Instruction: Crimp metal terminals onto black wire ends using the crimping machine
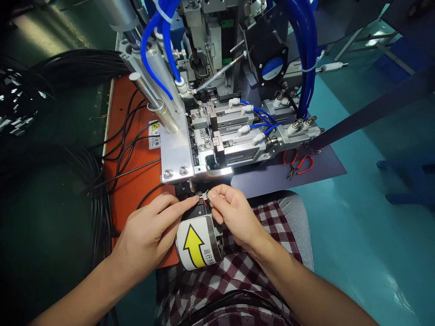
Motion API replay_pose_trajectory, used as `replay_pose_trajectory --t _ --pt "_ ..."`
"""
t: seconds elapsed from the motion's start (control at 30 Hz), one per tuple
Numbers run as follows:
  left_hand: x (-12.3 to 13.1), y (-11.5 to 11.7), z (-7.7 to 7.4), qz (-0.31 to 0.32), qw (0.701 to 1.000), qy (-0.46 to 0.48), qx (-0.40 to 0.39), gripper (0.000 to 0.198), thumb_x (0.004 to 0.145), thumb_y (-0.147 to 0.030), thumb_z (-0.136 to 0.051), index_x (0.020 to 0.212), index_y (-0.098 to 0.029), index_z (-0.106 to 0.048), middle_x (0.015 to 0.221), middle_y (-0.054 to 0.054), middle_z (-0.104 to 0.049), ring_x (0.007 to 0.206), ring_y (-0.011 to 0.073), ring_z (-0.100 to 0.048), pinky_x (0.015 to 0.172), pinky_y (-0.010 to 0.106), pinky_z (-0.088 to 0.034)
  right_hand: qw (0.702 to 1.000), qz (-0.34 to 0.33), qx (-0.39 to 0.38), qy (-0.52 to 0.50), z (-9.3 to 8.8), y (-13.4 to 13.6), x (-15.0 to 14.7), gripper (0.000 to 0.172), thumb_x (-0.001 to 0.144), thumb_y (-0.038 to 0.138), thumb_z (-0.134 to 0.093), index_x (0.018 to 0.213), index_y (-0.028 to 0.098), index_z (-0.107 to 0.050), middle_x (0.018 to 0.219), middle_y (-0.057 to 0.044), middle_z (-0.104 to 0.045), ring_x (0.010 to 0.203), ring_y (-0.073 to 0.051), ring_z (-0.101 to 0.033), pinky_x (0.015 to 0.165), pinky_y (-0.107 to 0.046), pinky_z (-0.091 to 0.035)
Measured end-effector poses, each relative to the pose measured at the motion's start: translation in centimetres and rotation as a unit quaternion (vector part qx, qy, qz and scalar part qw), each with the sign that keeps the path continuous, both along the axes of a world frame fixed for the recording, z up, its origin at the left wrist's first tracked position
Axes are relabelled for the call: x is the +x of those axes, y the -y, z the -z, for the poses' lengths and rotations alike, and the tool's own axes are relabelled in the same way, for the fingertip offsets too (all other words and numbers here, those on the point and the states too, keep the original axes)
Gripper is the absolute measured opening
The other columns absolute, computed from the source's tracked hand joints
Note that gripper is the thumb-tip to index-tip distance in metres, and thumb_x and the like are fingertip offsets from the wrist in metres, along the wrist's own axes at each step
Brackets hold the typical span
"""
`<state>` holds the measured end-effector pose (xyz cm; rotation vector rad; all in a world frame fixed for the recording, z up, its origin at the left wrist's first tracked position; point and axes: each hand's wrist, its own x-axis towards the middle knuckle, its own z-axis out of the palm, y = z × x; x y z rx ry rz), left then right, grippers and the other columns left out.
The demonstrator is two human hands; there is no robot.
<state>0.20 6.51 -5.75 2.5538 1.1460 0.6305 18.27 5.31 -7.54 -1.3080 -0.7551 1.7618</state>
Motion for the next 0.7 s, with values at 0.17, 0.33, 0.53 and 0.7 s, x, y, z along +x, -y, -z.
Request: replay_pose_trajectory --t 0.17,0.33,0.53,0.7 --pt "0.06 -0.02 -0.03 -0.001 1.0 0.004 0.005 0.031 0.09 -0.009 -0.045 0.111 -0.01 -0.069 0.074 0.006 -0.06 0.064 0.0137 -0.058 0.054 0.022 -0.047 0.992 0.005 0.017 0.121 -0.96 -0.2 0.08 0.025 0.087 0.036 -0.057 0.072 0.018 -0.049 0.048 0.009 -0.039 0.043 -0.007 -0.034 0.044 -0.02 -0.026" --pt "-0.01 -0.01 -0.1 0.002 1.0 0.011 0.0 0.032 0.09 -0.008 -0.045 0.112 -0.01 -0.069 0.074 0.006 -0.059 0.063 0.0137 -0.057 0.053 0.022 -0.046 0.981 -0.007 0.041 0.189 -0.97 -0.28 0.15 0.018 0.087 0.031 -0.054 0.075 0.018 -0.051 0.052 0.007 -0.045 0.046 -0.008 -0.039 0.043 -0.021 -0.031" --pt "-0.07 0.07 0.05 0.001 1.0 0.01 -0.007 0.032 0.09 -0.009 -0.045 0.112 -0.01 -0.068 0.075 0.005 -0.059 0.064 0.0136 -0.057 0.054 0.022 -0.047 0.974 0.004 0.071 0.216 -0.92 -0.19 0.02 0.016 0.085 0.031 -0.056 0.076 0.019 -0.052 0.056 0.005 -0.047 0.049 -0.009 -0.041 0.044 -0.021 -0.031" --pt "-0.01 0.06 0.1 -0.004 1.0 0.014 -0.003 0.031 0.091 -0.01 -0.045 0.112 -0.011 -0.068 0.075 0.005 -0.06 0.064 0.0134 -0.057 0.054 0.022 -0.046 0.991 -0.024 0.011 0.128 -0.69 -0.61 0.3 0.027 0.084 0.041 -0.057 0.07 0.018 -0.049 0.043 0.009 -0.039 0.041 -0.007 -0.032 0.043 -0.021 -0.025"
